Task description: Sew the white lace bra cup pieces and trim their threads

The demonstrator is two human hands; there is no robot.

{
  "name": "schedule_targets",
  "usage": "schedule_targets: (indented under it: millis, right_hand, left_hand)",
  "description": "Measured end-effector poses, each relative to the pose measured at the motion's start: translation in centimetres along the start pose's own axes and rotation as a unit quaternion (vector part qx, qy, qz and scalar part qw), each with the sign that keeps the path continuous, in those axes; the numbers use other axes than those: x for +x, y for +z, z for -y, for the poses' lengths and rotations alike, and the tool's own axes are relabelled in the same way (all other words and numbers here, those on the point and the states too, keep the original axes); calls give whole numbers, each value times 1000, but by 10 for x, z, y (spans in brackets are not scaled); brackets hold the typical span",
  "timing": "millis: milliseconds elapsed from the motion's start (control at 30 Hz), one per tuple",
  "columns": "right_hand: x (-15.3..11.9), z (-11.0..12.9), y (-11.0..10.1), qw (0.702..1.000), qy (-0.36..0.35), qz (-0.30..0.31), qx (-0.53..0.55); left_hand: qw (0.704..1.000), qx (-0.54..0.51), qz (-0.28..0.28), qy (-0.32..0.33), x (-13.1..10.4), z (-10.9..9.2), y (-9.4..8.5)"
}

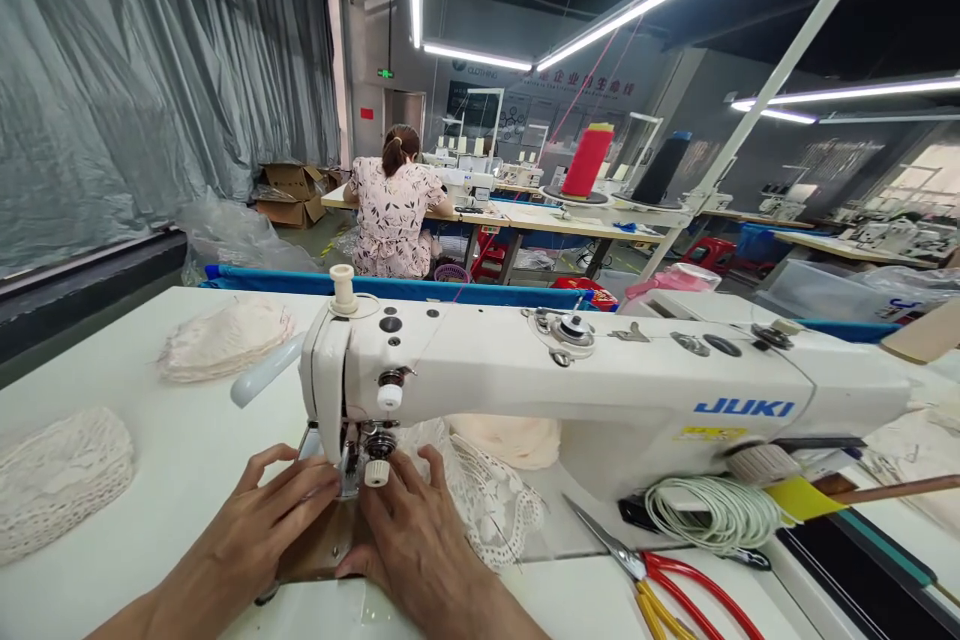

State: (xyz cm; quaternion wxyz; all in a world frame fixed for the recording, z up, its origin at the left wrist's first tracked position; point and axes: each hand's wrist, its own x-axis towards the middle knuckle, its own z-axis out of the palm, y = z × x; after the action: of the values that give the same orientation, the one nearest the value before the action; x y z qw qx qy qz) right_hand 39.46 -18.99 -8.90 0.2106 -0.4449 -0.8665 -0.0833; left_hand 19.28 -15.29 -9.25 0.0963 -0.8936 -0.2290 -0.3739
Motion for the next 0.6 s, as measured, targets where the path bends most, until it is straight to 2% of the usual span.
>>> schedule_targets:
  millis: [267,500,600]
  right_hand:
    - [-2,-2,2,1000,-4,10,-22]
    - [1,1,1,1000,1,14,15]
    - [-1,1,-9,994,-61,32,84]
  left_hand:
    - [1000,3,-6,18,-2,-5,6]
    - [999,6,-16,47,-7,-5,10]
    - [997,32,25,65,-4,-10,5]
